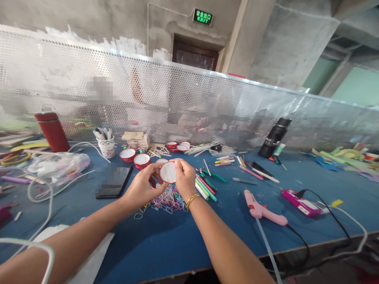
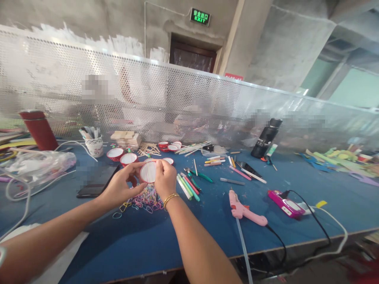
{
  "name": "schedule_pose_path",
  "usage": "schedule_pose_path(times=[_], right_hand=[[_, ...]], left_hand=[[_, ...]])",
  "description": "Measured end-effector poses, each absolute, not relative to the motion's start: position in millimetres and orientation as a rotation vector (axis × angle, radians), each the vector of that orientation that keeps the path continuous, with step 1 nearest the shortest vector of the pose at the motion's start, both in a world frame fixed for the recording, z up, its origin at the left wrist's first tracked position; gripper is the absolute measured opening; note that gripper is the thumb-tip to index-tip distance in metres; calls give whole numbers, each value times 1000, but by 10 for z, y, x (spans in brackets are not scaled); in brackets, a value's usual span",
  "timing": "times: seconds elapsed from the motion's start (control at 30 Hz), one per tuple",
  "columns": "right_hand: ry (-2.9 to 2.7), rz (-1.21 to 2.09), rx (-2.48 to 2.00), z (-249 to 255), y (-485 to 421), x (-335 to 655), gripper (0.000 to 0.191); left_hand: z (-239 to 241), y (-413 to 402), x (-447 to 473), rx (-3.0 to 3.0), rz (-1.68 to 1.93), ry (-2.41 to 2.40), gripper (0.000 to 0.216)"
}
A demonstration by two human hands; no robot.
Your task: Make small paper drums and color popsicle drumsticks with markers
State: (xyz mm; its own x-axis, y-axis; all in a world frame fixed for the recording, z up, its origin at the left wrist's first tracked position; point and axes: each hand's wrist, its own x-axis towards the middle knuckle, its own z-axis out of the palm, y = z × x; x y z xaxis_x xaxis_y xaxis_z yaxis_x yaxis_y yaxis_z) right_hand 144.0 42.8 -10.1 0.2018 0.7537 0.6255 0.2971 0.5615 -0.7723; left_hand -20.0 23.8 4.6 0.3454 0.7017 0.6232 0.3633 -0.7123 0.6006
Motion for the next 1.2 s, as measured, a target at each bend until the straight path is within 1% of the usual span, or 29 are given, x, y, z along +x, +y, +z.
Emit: schedule_pose_path(times=[0.23,0.4,0.57,0.83,0.93,1.07,1.13,1.2], right_hand=[[-1373,392,-1000,-99,432,1437,42],[-1385,383,-982,-98,426,1440,41],[-1397,385,-971,-102,426,1439,42],[-1379,403,-985,-109,439,1438,42],[-1373,400,-994,-103,436,1439,42],[-1394,383,-986,-106,435,1435,42],[-1407,373,-985,-116,437,1431,41],[-1408,369,-988,-126,441,1428,41]], left_hand=[[14,260,-207,2255,1302,930,53],[31,253,-207,2248,1297,956,62],[41,256,-209,2258,1287,960,56],[2,275,-215,2164,1294,915,56],[9,278,-203,2085,1278,914,59],[33,279,-168,1862,1246,875,69],[33,287,-157,1673,1227,839,64],[22,306,-161,1454,1218,820,53]])
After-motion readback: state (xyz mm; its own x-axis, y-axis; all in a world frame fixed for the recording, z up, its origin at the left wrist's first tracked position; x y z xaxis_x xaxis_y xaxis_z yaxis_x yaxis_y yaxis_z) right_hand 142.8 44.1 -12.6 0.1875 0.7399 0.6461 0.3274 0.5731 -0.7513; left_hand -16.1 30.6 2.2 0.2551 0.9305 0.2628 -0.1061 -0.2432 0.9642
